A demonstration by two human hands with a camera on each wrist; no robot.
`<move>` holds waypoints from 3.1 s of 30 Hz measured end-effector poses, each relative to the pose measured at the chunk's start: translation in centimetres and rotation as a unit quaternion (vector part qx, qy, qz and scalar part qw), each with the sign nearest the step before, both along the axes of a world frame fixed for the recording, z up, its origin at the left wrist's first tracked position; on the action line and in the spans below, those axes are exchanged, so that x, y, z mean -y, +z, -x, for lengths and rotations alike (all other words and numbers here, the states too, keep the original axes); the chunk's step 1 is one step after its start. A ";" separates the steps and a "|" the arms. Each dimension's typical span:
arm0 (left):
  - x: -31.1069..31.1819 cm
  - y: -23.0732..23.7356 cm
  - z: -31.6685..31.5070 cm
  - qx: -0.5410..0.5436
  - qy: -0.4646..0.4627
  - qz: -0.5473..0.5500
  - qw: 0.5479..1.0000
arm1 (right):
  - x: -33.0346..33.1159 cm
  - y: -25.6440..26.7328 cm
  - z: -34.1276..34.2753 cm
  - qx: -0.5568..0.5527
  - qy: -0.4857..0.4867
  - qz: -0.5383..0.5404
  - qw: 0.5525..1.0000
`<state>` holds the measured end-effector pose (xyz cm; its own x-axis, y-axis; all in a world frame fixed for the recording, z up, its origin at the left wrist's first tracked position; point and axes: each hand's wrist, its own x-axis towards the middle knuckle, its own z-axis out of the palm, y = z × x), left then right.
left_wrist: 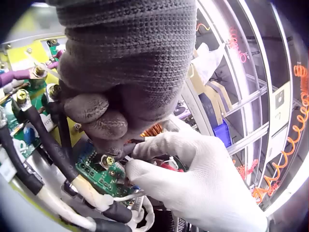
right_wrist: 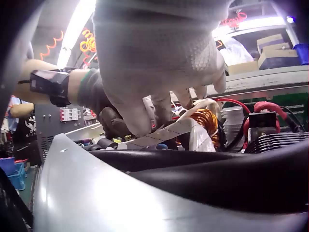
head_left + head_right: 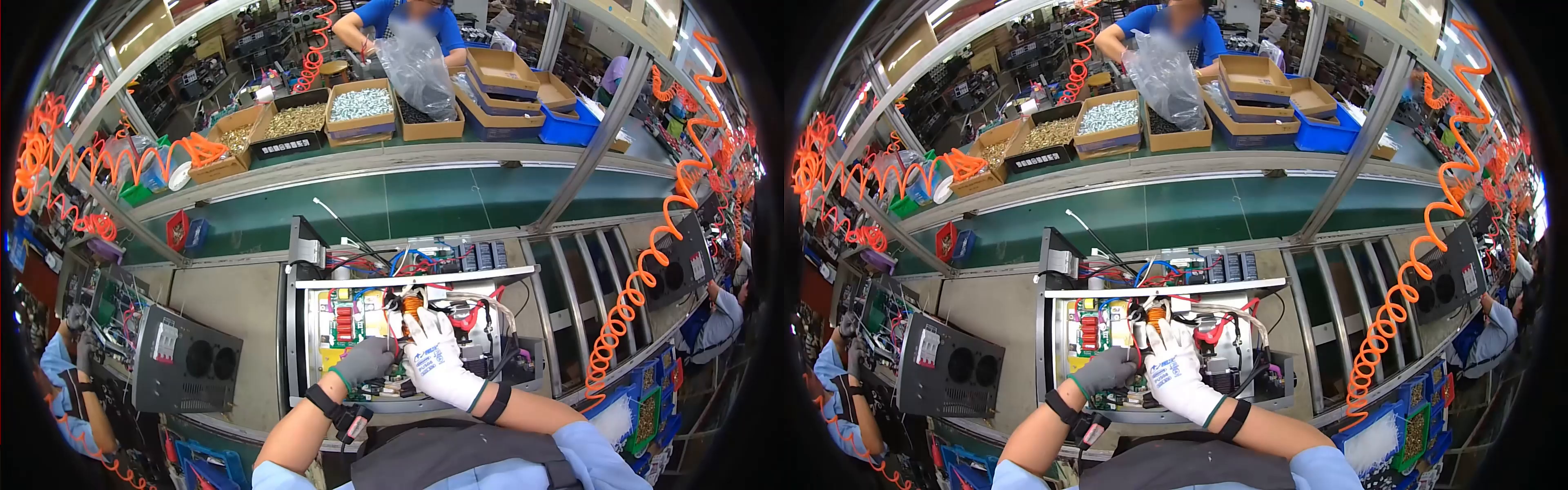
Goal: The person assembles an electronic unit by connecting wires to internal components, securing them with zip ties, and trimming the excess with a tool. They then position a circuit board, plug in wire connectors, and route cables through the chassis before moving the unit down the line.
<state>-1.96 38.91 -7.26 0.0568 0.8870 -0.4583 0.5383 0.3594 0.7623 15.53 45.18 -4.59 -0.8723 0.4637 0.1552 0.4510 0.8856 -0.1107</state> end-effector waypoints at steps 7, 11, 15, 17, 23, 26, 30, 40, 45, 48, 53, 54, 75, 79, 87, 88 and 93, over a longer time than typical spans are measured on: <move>0.9 -1.8 -0.2 -0.032 -0.007 -0.051 0.998 | -0.9 -0.3 1.0 -0.077 -0.009 0.050 0.996; 1.9 3.2 -3.0 -0.263 0.037 -0.108 0.958 | -1.2 0.4 -0.1 -0.096 0.009 0.104 0.990; 3.5 3.0 -2.9 -0.196 0.066 -0.168 0.964 | 0.5 1.0 -2.2 -0.160 -0.062 0.126 0.977; 3.2 3.2 -2.1 0.041 0.072 -0.071 0.994 | 0.9 0.5 -3.0 -0.060 -0.114 0.284 0.950; 3.5 2.4 -1.7 0.177 0.100 -0.032 0.979 | -1.6 0.3 -3.1 -0.069 -0.182 0.682 0.705; 3.6 2.6 -1.7 0.171 0.140 -0.063 0.973 | -3.0 1.1 -3.3 -0.068 -0.166 0.716 0.675; 3.5 1.7 -1.2 0.173 0.103 -0.055 0.978 | -2.9 1.9 -2.9 -0.072 -0.169 0.734 0.654; 3.7 2.5 -0.8 0.224 0.110 -0.046 0.967 | -2.4 0.9 -2.5 -0.063 -0.170 0.733 0.656; 3.8 2.2 -0.8 0.233 0.106 -0.050 0.965 | -2.5 1.0 -2.6 -0.081 -0.168 0.735 0.652; 3.7 2.0 -0.9 0.262 0.127 -0.034 0.956 | -2.7 0.7 -2.7 -0.099 -0.157 0.733 0.655; 3.5 2.0 -1.1 0.241 0.119 -0.026 0.963 | -2.5 0.6 -2.2 -0.044 -0.149 0.714 0.683; 3.6 1.9 -1.1 0.241 0.119 -0.026 0.963 | -2.5 0.5 -2.2 -0.048 -0.155 0.723 0.671; 3.3 2.0 -0.9 0.272 0.121 -0.037 0.954 | -2.9 0.4 -2.6 -0.080 -0.150 0.738 0.653; 3.5 1.5 -0.8 0.295 0.123 -0.022 0.947 | -3.1 0.1 -2.7 -0.104 -0.166 0.760 0.619; 3.2 1.6 -1.1 0.277 0.122 -0.034 0.952 | -2.7 0.9 -2.2 -0.079 -0.171 0.744 0.641; 3.3 1.5 -1.1 0.275 0.117 -0.035 0.954 | -2.7 0.7 -2.1 -0.052 -0.159 0.719 0.675; 3.2 0.8 -1.3 0.258 0.103 -0.053 0.959 | -2.4 -0.3 -2.3 -0.070 -0.135 0.771 0.619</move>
<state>-0.64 35.70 -6.45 0.0709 0.9436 -0.3234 0.0045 0.3239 0.9461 17.84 47.60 -4.88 -0.7583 0.2819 -0.5877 0.4496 -0.4267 -0.7848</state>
